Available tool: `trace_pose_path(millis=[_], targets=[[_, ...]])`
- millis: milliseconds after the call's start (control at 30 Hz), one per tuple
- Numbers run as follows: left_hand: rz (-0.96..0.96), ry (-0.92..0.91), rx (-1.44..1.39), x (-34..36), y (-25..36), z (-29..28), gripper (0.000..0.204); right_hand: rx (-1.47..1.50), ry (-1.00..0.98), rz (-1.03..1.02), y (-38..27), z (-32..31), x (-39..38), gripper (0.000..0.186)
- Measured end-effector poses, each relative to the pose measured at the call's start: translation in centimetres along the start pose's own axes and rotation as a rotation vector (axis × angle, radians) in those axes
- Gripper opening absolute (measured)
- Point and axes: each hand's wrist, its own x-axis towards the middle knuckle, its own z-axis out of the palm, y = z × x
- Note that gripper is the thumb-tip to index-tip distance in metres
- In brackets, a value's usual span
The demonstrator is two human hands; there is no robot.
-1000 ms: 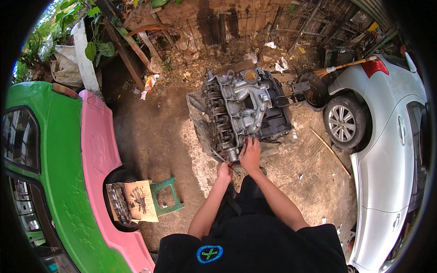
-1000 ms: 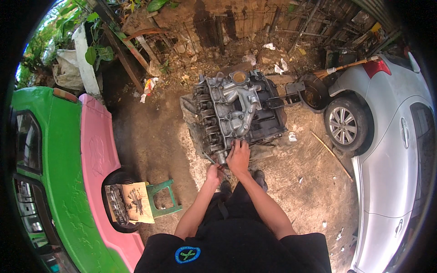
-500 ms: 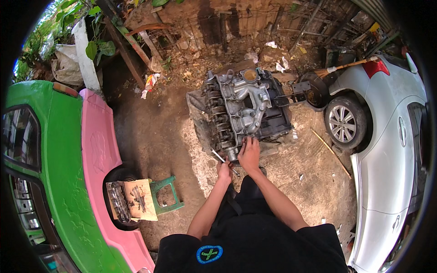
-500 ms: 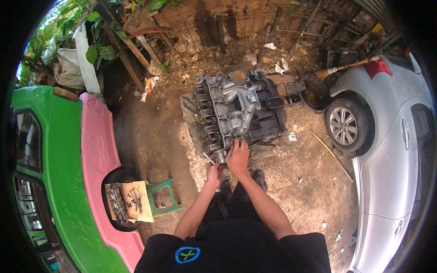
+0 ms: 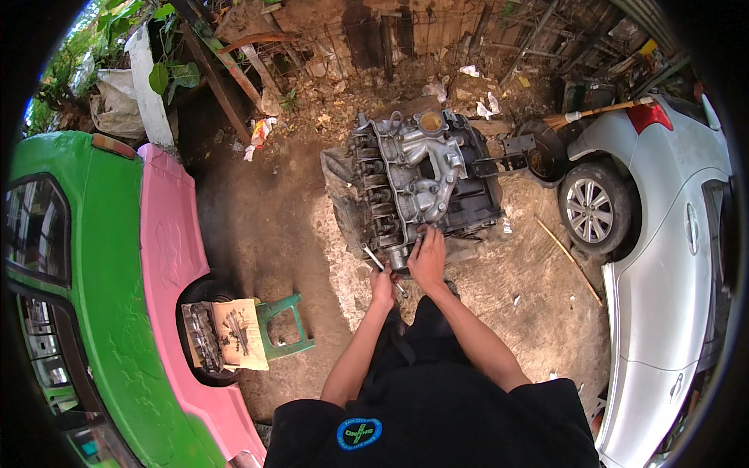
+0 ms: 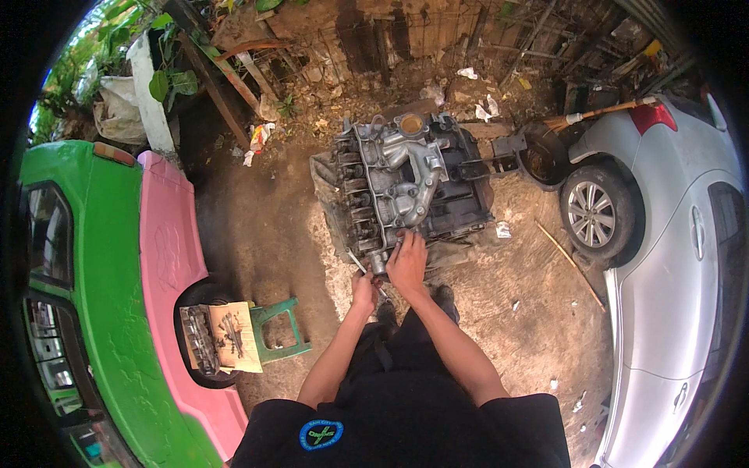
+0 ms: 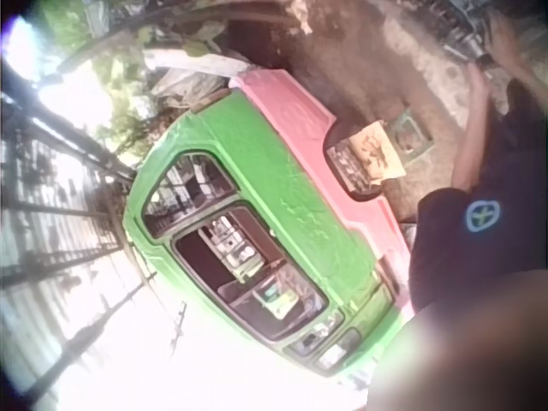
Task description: The person uses a socket wrench to loosen and remove bolts from a car engine block resting on the ground. They repeatedly position the wrench, turn it, and remove the bolt, placing it on a nearby stool. The person continues this process for several bolts on the engine.
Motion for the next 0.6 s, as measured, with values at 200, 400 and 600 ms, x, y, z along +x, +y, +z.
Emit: trace_pose_path(millis=[200,400,600], targets=[[0.049,0.001,0.179,1.2,-0.9,-0.9,0.027,0.142,-0.178,-0.093,1.5,-2.1,0.5,0.034],[-0.001,-0.012,0.187,1.9,-0.4,-1.2,0.007,0.210,-0.463,-0.127,3.0,-4.9,1.7,0.052],[-0.112,-0.033,-0.022,1.6,0.3,-1.3,0.007,0.195,-0.518,-0.096,2.8,-5.1,2.1,0.054]])
